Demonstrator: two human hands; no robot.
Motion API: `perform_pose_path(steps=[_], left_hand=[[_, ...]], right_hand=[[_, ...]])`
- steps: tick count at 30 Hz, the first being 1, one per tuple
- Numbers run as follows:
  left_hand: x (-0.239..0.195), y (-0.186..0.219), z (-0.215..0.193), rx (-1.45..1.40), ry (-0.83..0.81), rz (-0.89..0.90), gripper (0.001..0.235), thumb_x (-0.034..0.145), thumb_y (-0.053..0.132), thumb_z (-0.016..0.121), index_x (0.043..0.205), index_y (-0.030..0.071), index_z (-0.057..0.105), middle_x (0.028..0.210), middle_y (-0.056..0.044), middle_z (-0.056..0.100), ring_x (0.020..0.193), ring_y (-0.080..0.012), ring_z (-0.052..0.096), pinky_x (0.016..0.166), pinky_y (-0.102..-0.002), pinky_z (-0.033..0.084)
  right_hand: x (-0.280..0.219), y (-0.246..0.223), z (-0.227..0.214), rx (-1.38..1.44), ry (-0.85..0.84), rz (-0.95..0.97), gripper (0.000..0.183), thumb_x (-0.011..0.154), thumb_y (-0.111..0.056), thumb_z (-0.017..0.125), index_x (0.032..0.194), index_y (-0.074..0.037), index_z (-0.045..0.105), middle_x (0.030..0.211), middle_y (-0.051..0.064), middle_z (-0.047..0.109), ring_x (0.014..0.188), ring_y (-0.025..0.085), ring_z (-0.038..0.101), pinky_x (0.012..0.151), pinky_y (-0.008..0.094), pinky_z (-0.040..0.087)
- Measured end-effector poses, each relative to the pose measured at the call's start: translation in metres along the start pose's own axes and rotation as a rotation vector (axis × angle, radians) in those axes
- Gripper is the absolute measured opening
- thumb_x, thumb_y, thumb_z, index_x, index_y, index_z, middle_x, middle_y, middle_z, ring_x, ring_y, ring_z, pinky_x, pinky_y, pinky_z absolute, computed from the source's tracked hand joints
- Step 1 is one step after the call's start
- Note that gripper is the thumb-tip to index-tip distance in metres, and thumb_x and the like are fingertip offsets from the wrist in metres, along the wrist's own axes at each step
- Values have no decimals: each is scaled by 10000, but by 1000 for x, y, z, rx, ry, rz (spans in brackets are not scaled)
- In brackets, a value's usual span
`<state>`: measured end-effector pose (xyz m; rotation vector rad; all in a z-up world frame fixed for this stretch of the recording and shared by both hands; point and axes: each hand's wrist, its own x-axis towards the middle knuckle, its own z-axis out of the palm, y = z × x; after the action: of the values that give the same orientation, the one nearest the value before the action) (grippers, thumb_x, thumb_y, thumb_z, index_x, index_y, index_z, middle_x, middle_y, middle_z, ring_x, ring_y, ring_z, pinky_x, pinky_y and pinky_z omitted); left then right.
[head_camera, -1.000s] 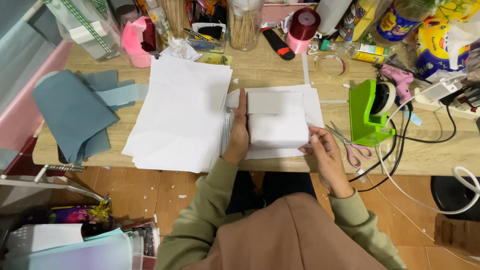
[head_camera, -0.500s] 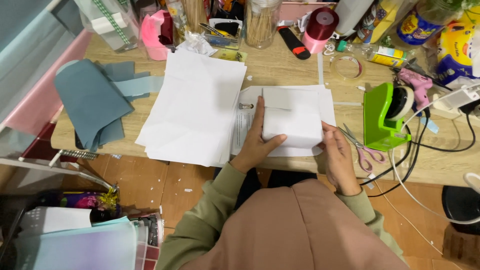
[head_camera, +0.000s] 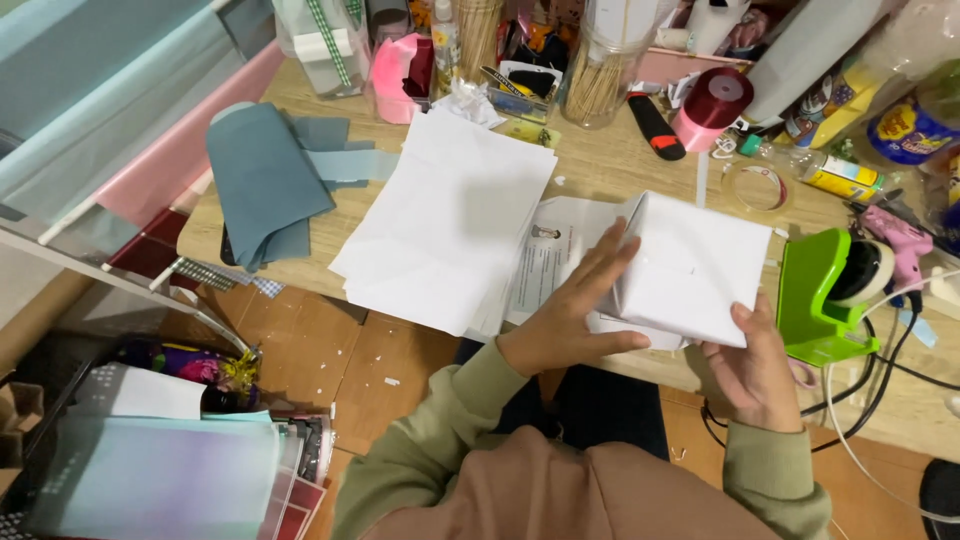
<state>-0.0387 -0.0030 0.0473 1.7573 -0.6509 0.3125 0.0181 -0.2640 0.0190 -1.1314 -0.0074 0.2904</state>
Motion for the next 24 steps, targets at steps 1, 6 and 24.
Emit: perform_pose_path(steps=[1,6,24], left_hand=[[-6,-2,-9,1,-3,6,924,975,399,681,1658,236,79,1759,-102,-15,1661,-300,3,1354,-532,126],[-43,-13,-59,569,211,-137,552,934,235,747,1435,146,533,1562,-130,472,1459,-400,431,1206,-669,252],[-97,-8,-116,629,-28,-697,794,700,268,938,1402,107,601,1587,-168,416,1526,-392,216,1231,-603,10]], right_hand=[[8,-7,2,1,1,-6,603,800,-338,783,1311,-189,499,1294,-8,613,1015,107,610,611,201,531],[52,-21,-20,45,193,-61,718,736,-430,787,1398,-303,541,1347,-71,654,1193,163,621,738,289,548],[179,-20,-48,391,304,-52,738,886,-308,897,1431,-88,450,1416,205,516,1299,390,550,1018,598,561]])
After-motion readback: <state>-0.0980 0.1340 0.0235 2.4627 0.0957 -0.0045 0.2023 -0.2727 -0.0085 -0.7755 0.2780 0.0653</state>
